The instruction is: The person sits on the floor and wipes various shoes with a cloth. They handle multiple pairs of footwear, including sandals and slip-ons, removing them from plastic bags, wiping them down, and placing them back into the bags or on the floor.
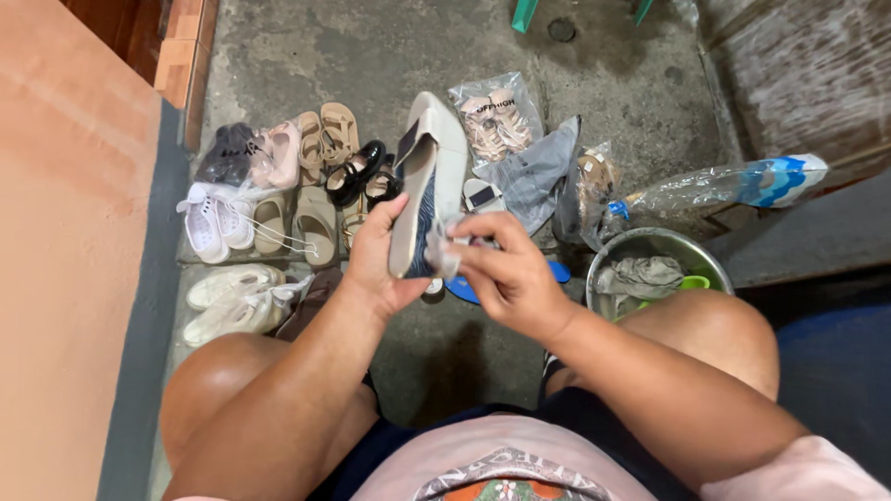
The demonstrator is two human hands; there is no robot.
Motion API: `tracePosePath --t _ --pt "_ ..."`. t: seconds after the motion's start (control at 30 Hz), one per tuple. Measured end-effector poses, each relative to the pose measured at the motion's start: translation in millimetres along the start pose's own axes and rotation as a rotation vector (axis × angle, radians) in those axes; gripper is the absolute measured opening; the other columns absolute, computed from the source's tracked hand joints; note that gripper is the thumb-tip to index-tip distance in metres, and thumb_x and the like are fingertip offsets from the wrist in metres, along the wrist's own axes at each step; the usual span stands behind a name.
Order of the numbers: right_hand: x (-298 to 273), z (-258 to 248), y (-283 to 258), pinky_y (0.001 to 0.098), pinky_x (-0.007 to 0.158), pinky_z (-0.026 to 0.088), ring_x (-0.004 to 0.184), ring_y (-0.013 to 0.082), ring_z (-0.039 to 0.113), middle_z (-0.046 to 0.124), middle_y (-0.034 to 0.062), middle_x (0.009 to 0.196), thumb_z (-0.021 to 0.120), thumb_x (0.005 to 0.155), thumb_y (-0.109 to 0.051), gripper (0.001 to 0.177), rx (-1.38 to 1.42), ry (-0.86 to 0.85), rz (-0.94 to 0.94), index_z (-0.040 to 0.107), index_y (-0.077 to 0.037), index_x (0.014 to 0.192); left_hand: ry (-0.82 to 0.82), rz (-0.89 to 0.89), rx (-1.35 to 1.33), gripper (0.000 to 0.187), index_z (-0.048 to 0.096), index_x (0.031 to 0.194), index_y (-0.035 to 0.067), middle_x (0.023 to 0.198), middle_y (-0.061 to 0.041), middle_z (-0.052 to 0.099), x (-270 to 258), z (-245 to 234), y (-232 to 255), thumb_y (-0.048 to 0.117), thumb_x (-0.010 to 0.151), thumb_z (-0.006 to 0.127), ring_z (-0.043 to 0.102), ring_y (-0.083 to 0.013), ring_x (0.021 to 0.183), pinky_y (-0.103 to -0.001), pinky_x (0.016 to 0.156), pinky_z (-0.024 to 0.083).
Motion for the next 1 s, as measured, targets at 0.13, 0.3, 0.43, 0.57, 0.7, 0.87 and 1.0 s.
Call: tracePosePath --t 0.13,0.3,0.43,0.57,0.7,0.87,1.0 --pt "8 -19 -5 0.0388 0.098 0.053 0.112 0.0307 0.064 0.065 0.0102 0.121 0.071 0.078 0.008 0.041 -0.126 -0.166 -0.178 0.073 -0.009 0.116 0.055 0.053 0.03 0.046 0.063 0.128 -0.001 0.113 -0.018 0.072 7 -6 5 0.034 0.108 0.042 0.069 -0.0327 0.105 -0.05 0.1 0.052" --pt "-7 -24 -5 0.0385 0.098 0.054 0.112 0.0305 0.065 0.062 0.0117 0.121 0.064 0.079 0.011 0.046 -0.093 -0.039 -0.022 0.075 -0.012 0.117 0.185 0.073 -0.023 0.043 0.062 0.12 0.0 0.11 -0.018 0.073 10 -13 13 0.033 0.101 0.042 0.07 -0.034 0.105 -0.052 0.099 0.055" --pt "-13 12 10 0.0417 0.084 0.051 0.097 0.0348 0.058 0.062 0.0155 0.109 0.075 0.091 0.0 0.025 0.32 0.029 0.425 0.073 -0.005 0.115 0.091 0.104 -0.073 0.044 0.063 0.124 -0.003 0.114 -0.02 0.071 14 -19 4 0.033 0.106 0.045 0.068 -0.0348 0.106 -0.049 0.101 0.054" --pt "-14 10 7 0.0384 0.094 0.052 0.112 0.0311 0.061 0.064 0.0112 0.12 0.073 0.078 -0.001 0.041 -0.298 -0.185 -0.222 0.073 -0.006 0.118 0.105 0.265 -0.086 0.047 0.064 0.121 -0.002 0.116 -0.02 0.072 2 -5 23 0.031 0.096 0.041 0.069 -0.0342 0.107 -0.05 0.095 0.055" --pt "-16 7 10 0.0321 0.094 0.055 0.11 0.0221 0.065 0.059 0.0115 0.127 0.066 0.089 0.01 0.036 0.012 0.031 0.123 0.073 -0.009 0.118 -0.017 0.272 0.006 0.046 0.061 0.127 -0.004 0.118 -0.02 0.069 -4 20 41 0.03 0.105 0.039 0.068 -0.0351 0.113 -0.053 0.102 0.056" --pt "-7 -11 -10 0.0361 0.088 0.054 0.102 0.0275 0.064 0.059 0.0113 0.13 0.067 0.088 0.008 0.037 0.025 0.082 0.087 0.073 -0.011 0.119 -0.08 0.095 0.194 0.054 0.059 0.125 -0.001 0.109 -0.02 0.072 -5 27 23 0.039 0.095 0.04 0.073 -0.0326 0.101 -0.048 0.092 0.06" --pt "17 -7 3 0.038 0.096 0.053 0.11 0.0305 0.065 0.063 0.0109 0.123 0.073 0.086 0.005 0.035 -0.282 0.058 -0.131 0.074 -0.01 0.117 0.073 0.05 0.228 0.048 0.054 0.14 0.008 0.117 -0.012 0.071 1 16 -20 0.041 0.107 0.047 0.071 -0.023 0.101 -0.039 0.087 0.059"
Point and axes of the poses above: each hand's wrist, its own x-axis towards the middle knuckle, its own z-axis out of the palm, y = z × x, the point moved 2 cm from there along x, towards the middle knuckle
